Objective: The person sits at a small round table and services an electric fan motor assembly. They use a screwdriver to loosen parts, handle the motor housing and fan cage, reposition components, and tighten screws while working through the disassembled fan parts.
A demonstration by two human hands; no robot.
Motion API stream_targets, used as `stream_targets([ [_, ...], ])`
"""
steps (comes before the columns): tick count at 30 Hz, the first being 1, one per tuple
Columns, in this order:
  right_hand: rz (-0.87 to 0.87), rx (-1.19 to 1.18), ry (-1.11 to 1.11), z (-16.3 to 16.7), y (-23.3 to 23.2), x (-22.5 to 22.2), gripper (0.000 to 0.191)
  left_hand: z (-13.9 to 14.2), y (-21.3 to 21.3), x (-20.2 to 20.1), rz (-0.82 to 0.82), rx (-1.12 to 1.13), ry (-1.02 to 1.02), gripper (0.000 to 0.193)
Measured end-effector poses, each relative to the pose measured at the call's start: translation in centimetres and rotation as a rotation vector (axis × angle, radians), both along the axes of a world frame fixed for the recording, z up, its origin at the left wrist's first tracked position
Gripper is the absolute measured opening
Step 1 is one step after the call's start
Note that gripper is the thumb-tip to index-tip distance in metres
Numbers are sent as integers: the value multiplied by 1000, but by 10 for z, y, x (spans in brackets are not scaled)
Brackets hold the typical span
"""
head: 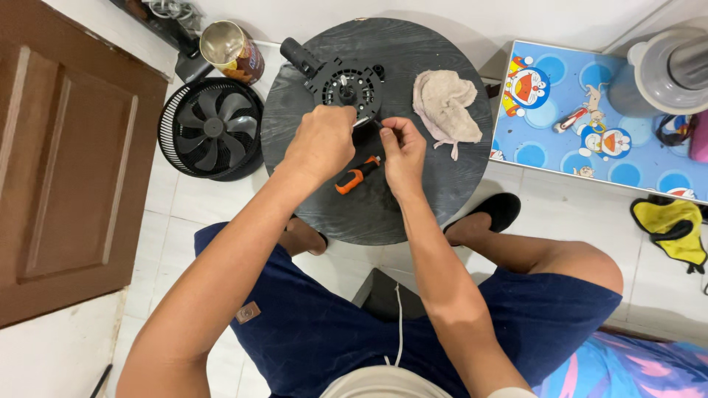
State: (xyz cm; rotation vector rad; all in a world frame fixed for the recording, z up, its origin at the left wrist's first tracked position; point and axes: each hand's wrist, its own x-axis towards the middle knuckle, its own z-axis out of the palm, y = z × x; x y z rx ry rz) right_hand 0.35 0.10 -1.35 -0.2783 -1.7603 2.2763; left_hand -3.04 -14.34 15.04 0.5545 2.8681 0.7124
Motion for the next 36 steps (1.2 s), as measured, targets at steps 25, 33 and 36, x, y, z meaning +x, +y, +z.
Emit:
stream_targets([
  [25,-63,499,-104,39,16,-3,9,-28,18,32,175,137,145,8],
  [33,35,-117,-20,-4,1,-10,9,-33,25,41,243,130,226,8],
  [36,54,-403,13,-15,-10,-16,10,-31,28,44,279,123,192,7],
])
